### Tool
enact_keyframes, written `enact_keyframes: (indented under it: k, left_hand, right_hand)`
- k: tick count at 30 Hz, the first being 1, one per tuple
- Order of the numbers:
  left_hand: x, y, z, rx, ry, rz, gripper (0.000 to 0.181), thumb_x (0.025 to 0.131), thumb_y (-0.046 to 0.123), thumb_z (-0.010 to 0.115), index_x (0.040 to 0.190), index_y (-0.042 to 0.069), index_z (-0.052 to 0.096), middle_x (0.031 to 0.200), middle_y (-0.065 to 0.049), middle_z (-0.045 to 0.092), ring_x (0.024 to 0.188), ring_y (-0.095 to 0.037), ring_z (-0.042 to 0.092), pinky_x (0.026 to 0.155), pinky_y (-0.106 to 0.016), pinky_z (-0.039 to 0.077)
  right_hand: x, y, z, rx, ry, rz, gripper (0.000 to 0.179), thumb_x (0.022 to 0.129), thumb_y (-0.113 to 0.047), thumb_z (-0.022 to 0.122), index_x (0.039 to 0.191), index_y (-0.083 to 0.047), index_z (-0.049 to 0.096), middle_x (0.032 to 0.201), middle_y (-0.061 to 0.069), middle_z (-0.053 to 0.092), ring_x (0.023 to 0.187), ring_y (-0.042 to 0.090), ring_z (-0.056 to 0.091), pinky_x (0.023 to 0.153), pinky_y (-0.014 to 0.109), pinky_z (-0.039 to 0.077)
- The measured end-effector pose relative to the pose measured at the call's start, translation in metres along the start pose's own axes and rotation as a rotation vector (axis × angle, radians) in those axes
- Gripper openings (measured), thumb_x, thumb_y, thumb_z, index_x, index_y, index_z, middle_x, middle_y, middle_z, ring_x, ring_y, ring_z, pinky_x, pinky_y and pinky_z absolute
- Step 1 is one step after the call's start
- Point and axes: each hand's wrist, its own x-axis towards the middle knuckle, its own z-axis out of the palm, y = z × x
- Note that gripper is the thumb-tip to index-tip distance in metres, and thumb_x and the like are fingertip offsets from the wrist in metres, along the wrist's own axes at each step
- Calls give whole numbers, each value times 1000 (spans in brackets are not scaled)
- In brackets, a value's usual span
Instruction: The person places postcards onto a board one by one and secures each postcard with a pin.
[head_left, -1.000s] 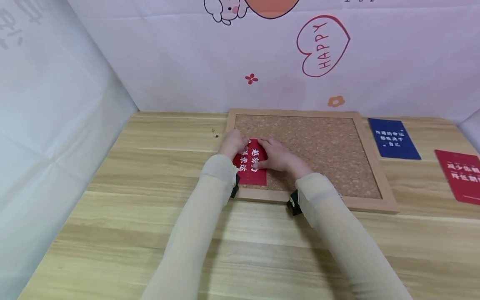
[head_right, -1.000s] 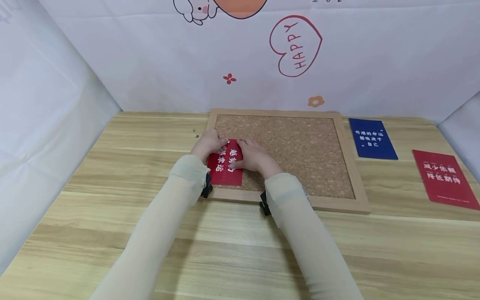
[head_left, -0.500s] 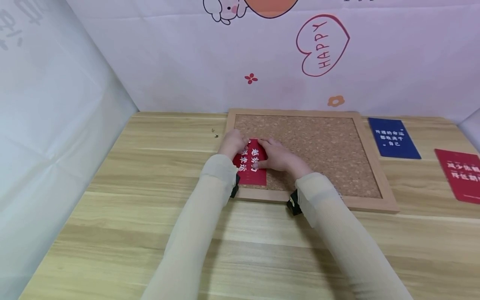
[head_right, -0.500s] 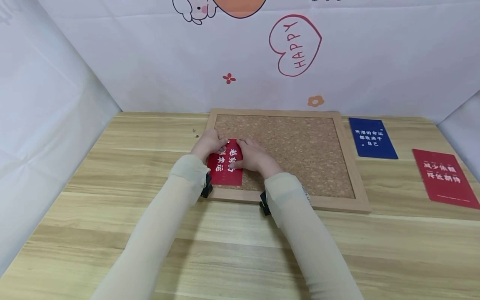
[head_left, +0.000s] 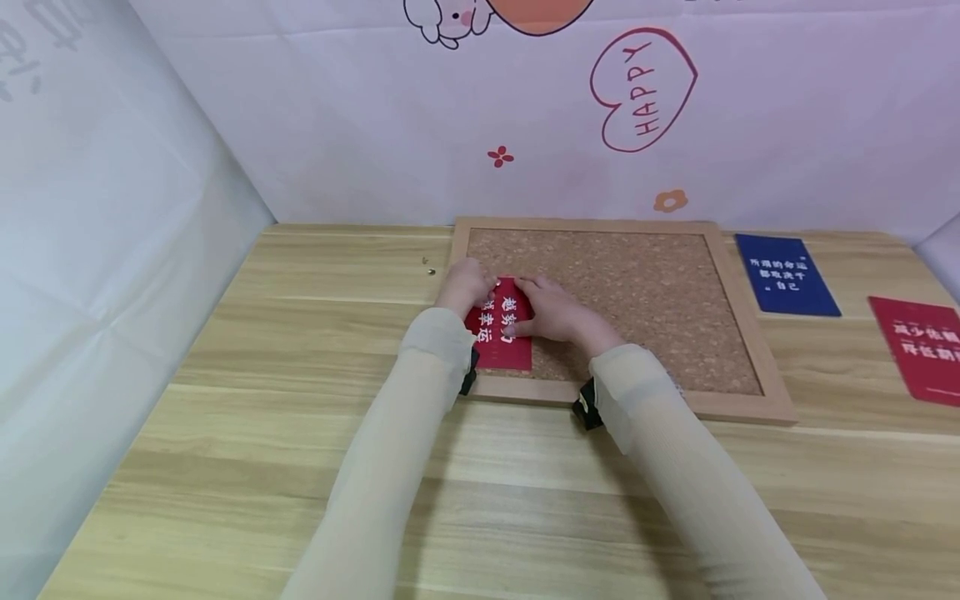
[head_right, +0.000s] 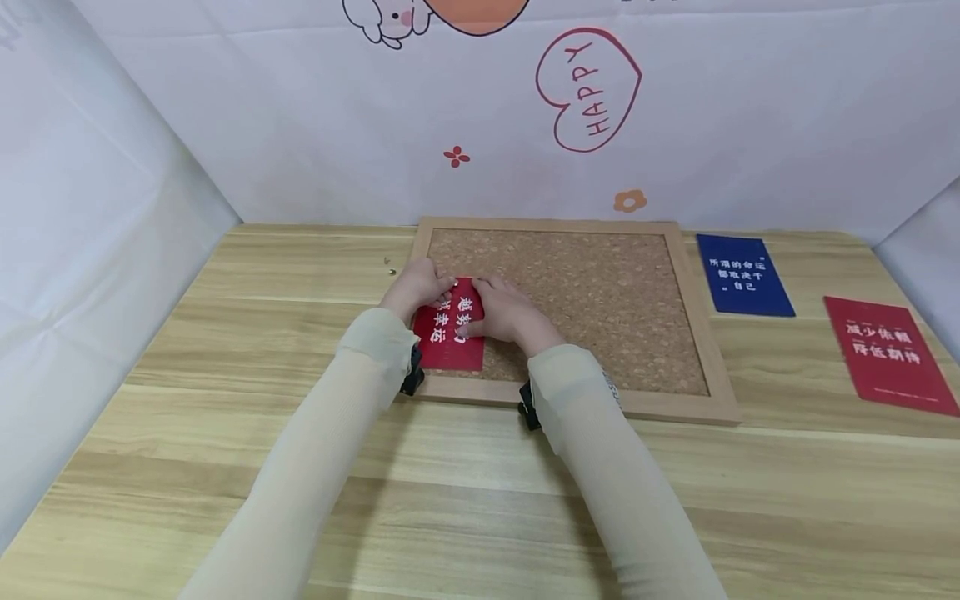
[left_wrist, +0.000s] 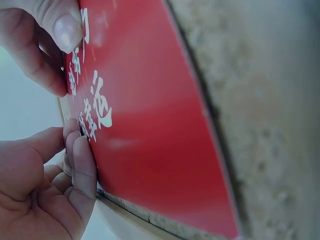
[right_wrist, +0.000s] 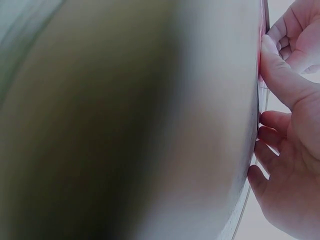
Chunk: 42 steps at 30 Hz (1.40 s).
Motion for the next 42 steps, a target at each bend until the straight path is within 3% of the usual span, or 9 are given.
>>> enact_keyframes:
  k: [9,23,28,36,42]
  left_hand:
    - [0,1,0,-10,-5,-7,29,101,19,45,107,-4,63,65,2,50,54,-6,45,53,-14,40]
    - [1,2,1,91,-4,-11,29,102,22,44,104,0,63,65,2,49,55,-7,44,55,-17,38]
    - [-2,1,1,80,3,-6,29,102,22,45,107,-1,61,67,0,47,56,-9,45,56,-18,38]
    - [3,2,4,84,14,-19,25,101,21,46,83,5,54,56,2,43,48,-8,44,50,-16,38]
    - [2,3,4,126,8,-11,27,101,23,47,81,6,54,61,1,45,51,-8,44,52,-17,38]
  right_hand:
    - [0,0,0,-1,-1,2,85,90,-34,66,152,-2,18,159,18,15,147,40,11,119,54,16]
    - [0,0,0,4,0,1,86,88,-34,67,151,-1,19,159,18,17,147,39,12,119,53,17]
    - [0,0,0,26,-6,2,86,88,-33,67,151,-2,19,159,18,17,147,38,13,119,53,18]
    - [-1,0,-1,27,-5,1,85,89,-32,67,151,-1,18,159,18,17,147,38,13,119,53,18]
    - [-1,0,-1,30,-6,-4,86,89,-33,67,151,-1,18,159,18,16,147,39,13,119,54,18]
